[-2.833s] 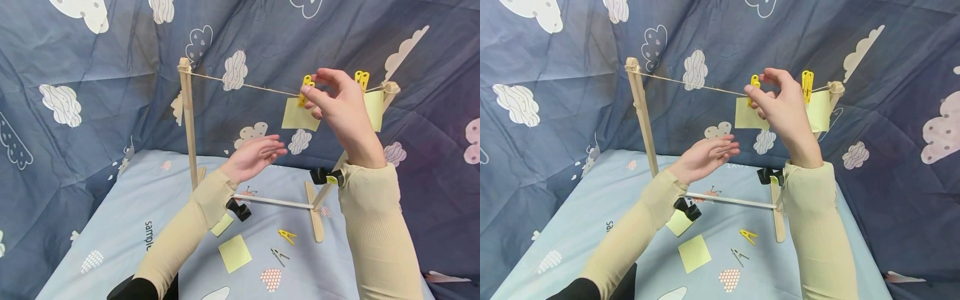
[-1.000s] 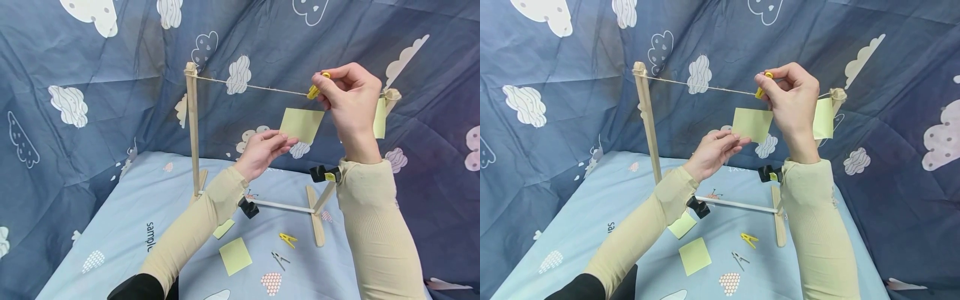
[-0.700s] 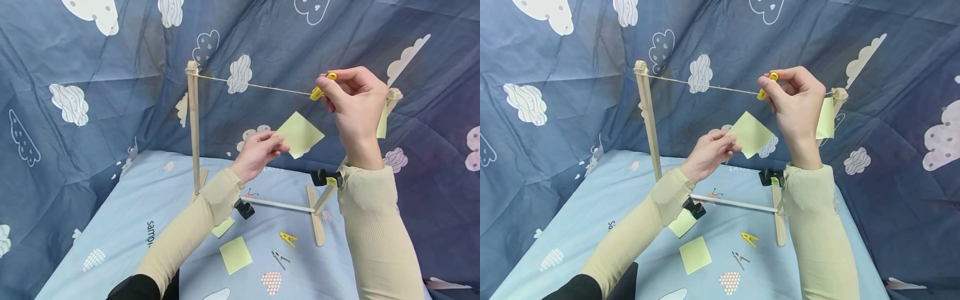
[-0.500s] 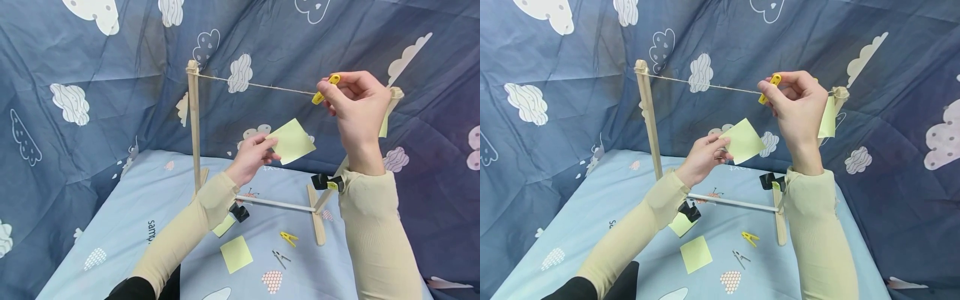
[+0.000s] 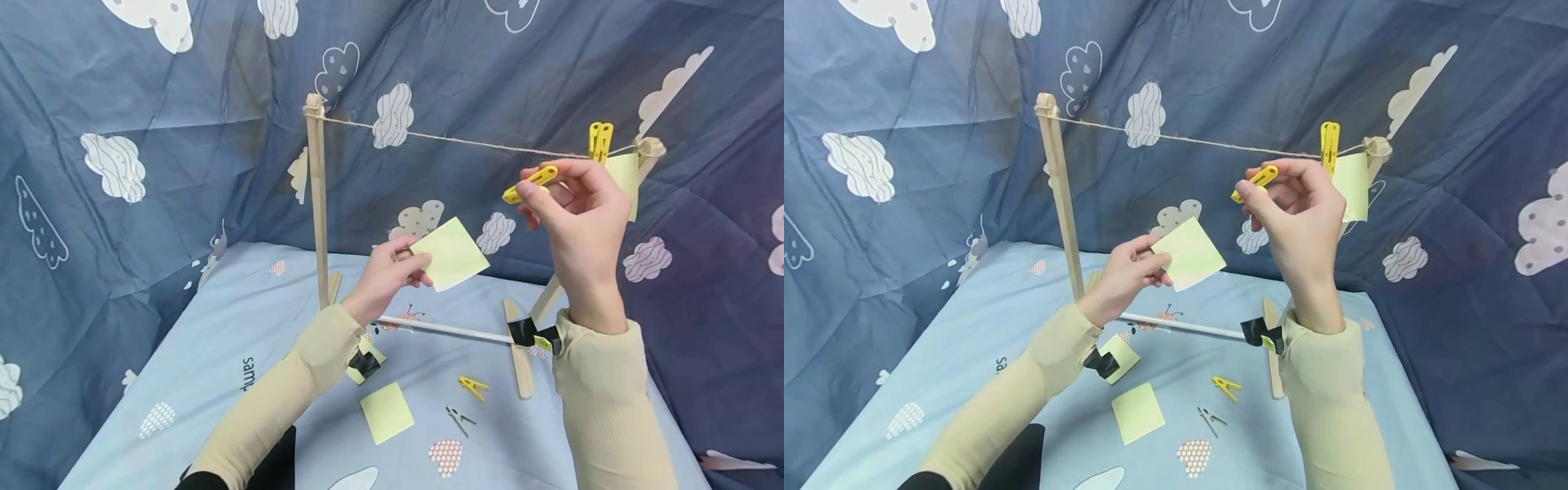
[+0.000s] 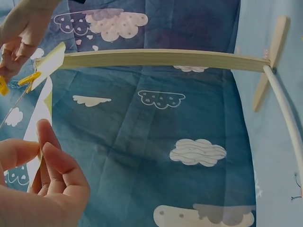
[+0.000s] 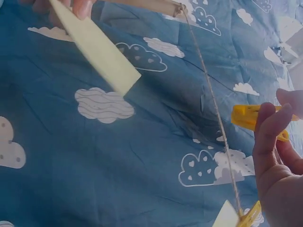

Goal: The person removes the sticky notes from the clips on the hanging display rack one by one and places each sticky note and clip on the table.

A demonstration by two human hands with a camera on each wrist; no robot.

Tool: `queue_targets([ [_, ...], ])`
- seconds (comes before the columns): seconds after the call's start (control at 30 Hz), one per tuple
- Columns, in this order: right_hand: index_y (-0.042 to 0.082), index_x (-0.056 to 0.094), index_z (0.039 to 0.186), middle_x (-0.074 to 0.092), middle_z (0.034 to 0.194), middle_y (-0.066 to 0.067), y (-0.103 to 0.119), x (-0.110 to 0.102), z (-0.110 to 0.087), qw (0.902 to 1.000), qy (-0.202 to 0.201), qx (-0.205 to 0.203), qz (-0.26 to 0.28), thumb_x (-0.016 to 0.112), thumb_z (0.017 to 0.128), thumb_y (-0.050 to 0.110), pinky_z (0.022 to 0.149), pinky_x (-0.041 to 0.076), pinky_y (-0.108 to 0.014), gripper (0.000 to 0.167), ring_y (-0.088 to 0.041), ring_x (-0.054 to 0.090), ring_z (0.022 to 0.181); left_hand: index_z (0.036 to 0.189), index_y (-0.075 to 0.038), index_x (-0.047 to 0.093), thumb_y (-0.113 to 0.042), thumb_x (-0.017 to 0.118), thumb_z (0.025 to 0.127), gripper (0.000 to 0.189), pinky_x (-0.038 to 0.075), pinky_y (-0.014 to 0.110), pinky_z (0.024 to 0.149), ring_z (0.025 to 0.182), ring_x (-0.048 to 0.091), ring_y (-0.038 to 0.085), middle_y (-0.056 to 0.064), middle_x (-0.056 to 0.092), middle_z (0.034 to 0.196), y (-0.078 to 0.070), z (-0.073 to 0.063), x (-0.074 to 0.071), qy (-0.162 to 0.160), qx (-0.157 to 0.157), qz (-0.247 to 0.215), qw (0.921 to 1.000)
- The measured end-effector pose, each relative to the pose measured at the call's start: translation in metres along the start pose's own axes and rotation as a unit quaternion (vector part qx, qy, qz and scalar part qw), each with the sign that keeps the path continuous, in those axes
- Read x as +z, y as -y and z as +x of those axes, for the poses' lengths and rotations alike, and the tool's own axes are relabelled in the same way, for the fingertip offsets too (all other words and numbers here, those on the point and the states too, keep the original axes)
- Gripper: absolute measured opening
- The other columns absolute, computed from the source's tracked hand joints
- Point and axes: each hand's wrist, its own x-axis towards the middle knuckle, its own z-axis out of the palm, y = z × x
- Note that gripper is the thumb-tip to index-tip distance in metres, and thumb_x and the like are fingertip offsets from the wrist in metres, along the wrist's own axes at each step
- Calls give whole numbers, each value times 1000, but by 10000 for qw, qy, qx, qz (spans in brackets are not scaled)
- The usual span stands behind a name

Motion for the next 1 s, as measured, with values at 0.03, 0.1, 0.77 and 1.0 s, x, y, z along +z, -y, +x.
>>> queue_targets([
  [0.03, -6, 63, 99, 71, 91, -14, -2, -1, -4, 10000, -2, 17, -18, 72, 75, -12, 53, 48, -20, 25, -18, 64, 60, 120, 0, 58, -4, 59, 92, 29, 48, 26, 66, 63, 65, 12, 0, 67, 77, 1, -2, -2, -25, -9, 25, 10000],
  [0.1, -5, 63, 99, 71, 93, -15, -6, -4, -11, 9999, -24, 29, -108, 71, 75, -14, 53, 49, -21, 26, -18, 66, 61, 123, -1, 58, -3, 60, 90, 32, 48, 26, 65, 63, 64, 12, -1, 67, 78, 4, -5, -7, -69, -30, 121, 9999],
  [0.77, -6, 55, 102, 67, 99, -13, -90, -58, -113, 9847, -954, 1444, 181, 62, 78, -23, 58, 53, -19, 31, -19, 73, 75, 119, -4, 57, -1, 51, 86, 34, 53, 35, 69, 68, 65, 17, 9, 63, 96, 74, -46, -68, 253, -734, 1571, 9845],
  [1.0, -7, 54, 107, 60, 107, -11, -123, -76, -159, 9539, -1392, 2595, -574, 63, 80, -19, 66, 54, -19, 31, -14, 69, 91, 115, -6, 62, -4, 49, 88, 30, 53, 44, 70, 72, 56, 15, 6, 63, 93, 107, -71, -106, 798, -1139, 2683, 9532],
])
